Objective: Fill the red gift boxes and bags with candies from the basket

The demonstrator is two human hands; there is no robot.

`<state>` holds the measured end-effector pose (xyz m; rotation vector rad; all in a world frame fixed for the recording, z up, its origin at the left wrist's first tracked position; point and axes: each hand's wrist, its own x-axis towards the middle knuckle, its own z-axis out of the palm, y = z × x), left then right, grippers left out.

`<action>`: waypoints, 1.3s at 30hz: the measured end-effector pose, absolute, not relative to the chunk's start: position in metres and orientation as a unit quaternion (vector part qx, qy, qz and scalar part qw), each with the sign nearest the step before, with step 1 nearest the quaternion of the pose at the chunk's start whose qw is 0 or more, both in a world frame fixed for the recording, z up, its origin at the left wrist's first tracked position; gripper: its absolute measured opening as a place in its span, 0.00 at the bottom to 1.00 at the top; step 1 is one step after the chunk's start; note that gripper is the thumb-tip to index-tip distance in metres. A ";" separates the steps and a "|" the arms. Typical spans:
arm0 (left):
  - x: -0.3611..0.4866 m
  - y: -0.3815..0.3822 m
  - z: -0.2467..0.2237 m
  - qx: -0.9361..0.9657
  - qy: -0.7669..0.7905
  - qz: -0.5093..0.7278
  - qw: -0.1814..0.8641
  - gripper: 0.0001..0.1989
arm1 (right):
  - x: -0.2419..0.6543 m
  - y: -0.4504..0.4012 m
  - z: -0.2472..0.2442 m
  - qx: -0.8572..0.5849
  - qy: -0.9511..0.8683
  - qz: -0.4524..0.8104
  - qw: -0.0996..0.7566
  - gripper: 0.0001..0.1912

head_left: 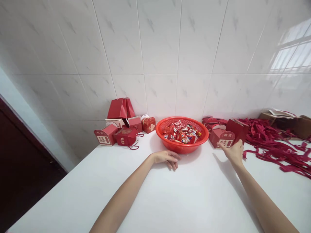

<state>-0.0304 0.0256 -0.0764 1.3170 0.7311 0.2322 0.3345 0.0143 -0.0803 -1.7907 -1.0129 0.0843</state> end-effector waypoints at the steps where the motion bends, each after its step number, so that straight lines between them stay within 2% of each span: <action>1: -0.030 0.025 -0.076 0.594 0.329 0.106 0.726 0.32 | 0.332 0.009 -0.078 -0.730 -0.430 0.023 0.530 0.58; 4: -0.032 0.023 -0.069 0.596 0.319 0.095 0.731 0.29 | 0.317 -0.006 -0.067 -0.673 -0.457 -0.005 0.582 0.46; 6: -0.038 0.023 -0.058 0.613 0.319 0.046 0.722 0.27 | 0.304 -0.015 -0.061 -0.636 -0.474 -0.020 0.609 0.40; 9: -0.062 0.026 -0.030 0.661 0.372 -0.050 0.649 0.24 | 0.289 -0.023 -0.057 -0.597 -0.496 -0.038 0.629 0.32; 11: -0.087 0.028 -0.009 0.695 0.452 -0.031 0.558 0.21 | 0.283 -0.026 -0.057 -0.580 -0.509 -0.040 0.634 0.28; 13: -0.114 0.030 0.009 0.712 0.539 0.047 0.447 0.18 | 0.280 -0.027 -0.057 -0.570 -0.517 -0.034 0.637 0.26; 16: -0.144 0.032 0.025 0.729 0.633 0.184 0.185 0.13 | 0.276 -0.029 -0.055 -0.566 -0.526 -0.025 0.634 0.24; 18: -0.156 0.032 0.025 0.693 0.692 0.199 0.033 0.11 | 0.272 -0.030 -0.055 -0.566 -0.535 -0.024 0.627 0.23; 19: -0.159 0.032 0.022 0.669 0.720 0.186 -0.009 0.11 | 0.270 -0.031 -0.054 -0.565 -0.541 -0.021 0.623 0.23; 25: -0.158 0.029 -0.005 0.643 0.763 0.065 -0.013 0.09 | 0.261 -0.030 -0.061 -0.542 -0.570 -0.006 0.617 0.22; 29: -0.152 0.030 -0.006 0.639 0.765 0.083 -0.025 0.20 | 0.258 -0.028 -0.068 -0.525 -0.587 -0.003 0.617 0.22; 32: -0.147 0.032 0.002 0.632 0.754 0.178 -0.012 0.24 | 0.256 -0.029 -0.070 -0.513 -0.598 0.005 0.615 0.22; 39: -0.126 0.022 0.033 0.492 0.663 0.563 0.038 0.17 | 0.247 -0.038 -0.065 -0.484 -0.628 0.019 0.609 0.21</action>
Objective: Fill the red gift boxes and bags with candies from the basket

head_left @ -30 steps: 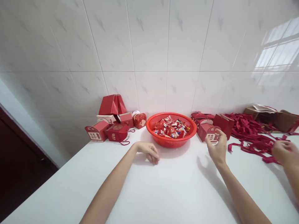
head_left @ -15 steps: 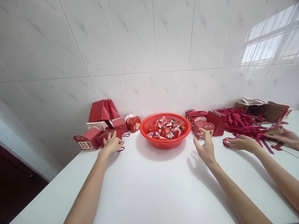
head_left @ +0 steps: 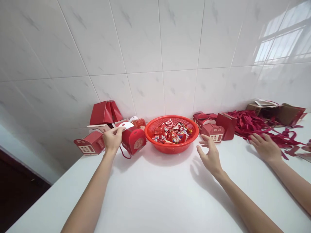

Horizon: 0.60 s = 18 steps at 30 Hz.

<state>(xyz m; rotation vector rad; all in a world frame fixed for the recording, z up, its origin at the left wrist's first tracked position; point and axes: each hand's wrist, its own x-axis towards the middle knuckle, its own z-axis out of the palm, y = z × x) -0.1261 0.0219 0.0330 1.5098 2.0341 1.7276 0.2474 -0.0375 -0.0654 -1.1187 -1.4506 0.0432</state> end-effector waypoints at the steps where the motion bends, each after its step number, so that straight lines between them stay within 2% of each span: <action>1: -0.119 0.017 0.039 0.494 0.635 0.591 0.065 0.16 | 0.245 -0.039 -0.064 -0.477 -0.635 0.023 0.607 0.20; 5: -0.082 -0.008 0.057 0.581 0.535 0.576 0.210 0.13 | 0.234 -0.049 -0.058 -0.433 -0.667 0.050 0.604 0.20; 12: -0.016 -0.039 0.029 0.717 0.414 0.352 0.437 0.19 | 0.211 -0.069 -0.054 -0.332 -0.760 0.103 0.549 0.15; 14: -0.003 -0.044 0.016 0.716 0.399 0.336 0.463 0.20 | 0.208 -0.070 -0.056 -0.327 -0.764 0.101 0.547 0.16; 18: 0.011 -0.054 0.003 0.733 0.418 0.336 0.418 0.25 | 0.208 -0.069 -0.060 -0.350 -0.747 0.075 0.561 0.24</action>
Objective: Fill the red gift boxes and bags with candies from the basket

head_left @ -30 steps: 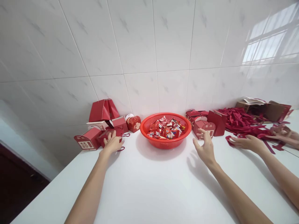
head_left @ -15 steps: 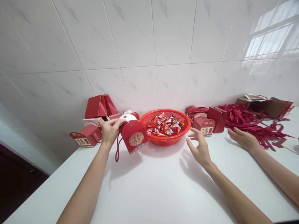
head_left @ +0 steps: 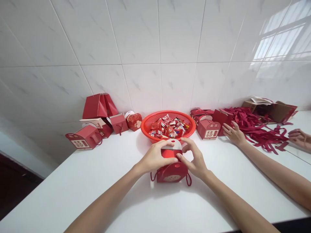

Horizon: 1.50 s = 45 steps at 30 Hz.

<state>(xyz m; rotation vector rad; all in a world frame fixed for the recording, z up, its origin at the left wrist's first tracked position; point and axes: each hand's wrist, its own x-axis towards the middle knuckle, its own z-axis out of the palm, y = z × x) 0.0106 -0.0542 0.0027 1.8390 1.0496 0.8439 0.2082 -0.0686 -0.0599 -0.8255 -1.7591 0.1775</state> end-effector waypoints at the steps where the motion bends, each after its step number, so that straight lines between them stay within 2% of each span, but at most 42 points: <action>1: 0.012 -0.056 0.002 0.734 0.422 0.334 0.414 0.26 | 0.209 -0.069 -0.060 -0.352 -0.747 0.067 0.560 0.24; 5: 0.013 -0.057 0.001 0.735 0.423 0.332 0.413 0.26 | 0.211 -0.071 -0.057 -0.340 -0.780 0.046 0.524 0.16; 7: 0.013 -0.056 -0.001 0.735 0.430 0.330 0.407 0.28 | 0.211 -0.072 -0.057 -0.333 -0.797 0.054 0.501 0.17; 12: 0.015 -0.058 -0.004 0.744 0.448 0.313 0.384 0.31 | 0.213 -0.068 -0.061 -0.327 -0.829 0.101 0.442 0.34; 15: 0.017 -0.058 -0.005 0.747 0.445 0.311 0.384 0.30 | 0.215 -0.065 -0.063 -0.331 -0.836 0.111 0.423 0.41; 18: 0.014 -0.053 -0.004 0.732 0.424 0.316 0.431 0.30 | 0.214 -0.067 -0.062 -0.326 -0.845 0.120 0.406 0.44; 22: -0.001 -0.040 0.004 0.707 0.371 0.257 0.545 0.30 | 0.214 -0.070 -0.056 -0.331 -0.821 0.187 0.427 0.39; 26: -0.024 -0.028 0.014 0.716 0.309 0.154 0.607 0.40 | 0.220 -0.072 -0.047 -0.338 -0.758 0.288 0.477 0.30; 29: -0.035 -0.022 0.016 0.743 0.284 0.094 0.599 0.49 | 0.232 -0.071 -0.041 -0.313 -0.755 0.338 0.467 0.26; 31: -0.038 -0.020 0.014 0.759 0.282 0.062 0.583 0.51 | 0.242 -0.069 -0.037 -0.300 -0.767 0.356 0.441 0.25; 38: -0.041 -0.017 0.011 0.797 0.288 -0.001 0.531 0.47 | 0.268 -0.068 -0.025 -0.345 -0.834 0.283 0.325 0.21; 42: -0.041 -0.022 0.012 0.807 0.318 -0.014 0.498 0.47 | 0.264 -0.071 -0.024 -0.381 -0.838 0.229 0.315 0.20; 45: -0.038 -0.027 0.011 0.810 0.344 -0.008 0.475 0.49 | 0.259 -0.072 -0.025 -0.408 -0.832 0.204 0.315 0.24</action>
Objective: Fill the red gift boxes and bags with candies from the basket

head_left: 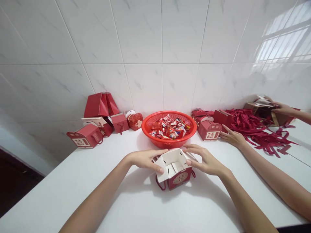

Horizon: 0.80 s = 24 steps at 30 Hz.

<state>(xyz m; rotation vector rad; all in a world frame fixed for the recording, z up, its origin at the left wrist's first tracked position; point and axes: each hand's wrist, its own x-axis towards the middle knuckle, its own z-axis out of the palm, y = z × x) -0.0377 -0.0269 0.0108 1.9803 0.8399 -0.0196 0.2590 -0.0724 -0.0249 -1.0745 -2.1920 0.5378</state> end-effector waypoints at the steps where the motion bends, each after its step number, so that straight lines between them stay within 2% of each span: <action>1: -0.036 -0.028 0.011 0.810 0.354 -0.007 0.467 0.49 | 0.258 -0.073 -0.024 -0.404 -0.834 0.203 0.315 0.26; 3: -0.034 -0.030 0.010 0.813 0.356 -0.004 0.461 0.50 | 0.259 -0.073 -0.023 -0.382 -0.845 0.214 0.308 0.31; 7: -0.032 -0.028 0.006 0.828 0.312 0.046 0.464 0.47 | 0.264 -0.069 -0.025 -0.368 -0.853 0.259 0.265 0.48; 9: -0.032 -0.026 0.003 0.830 0.306 0.070 0.461 0.45 | 0.265 -0.066 -0.031 -0.380 -0.845 0.278 0.254 0.52; 13: -0.030 -0.030 0.006 0.834 0.343 0.091 0.423 0.38 | 0.261 -0.060 -0.042 -0.394 -0.831 0.277 0.278 0.48; 19: -0.036 -0.033 0.040 0.848 0.401 0.139 0.319 0.22 | 0.260 -0.060 -0.038 -0.389 -0.824 0.273 0.308 0.51; 22: -0.035 -0.010 0.057 0.832 0.450 0.216 0.241 0.21 | 0.262 -0.060 -0.036 -0.372 -0.821 0.256 0.349 0.46; 24: -0.031 0.015 0.062 0.826 0.482 0.213 0.199 0.20 | 0.264 -0.058 -0.036 -0.386 -0.807 0.224 0.388 0.39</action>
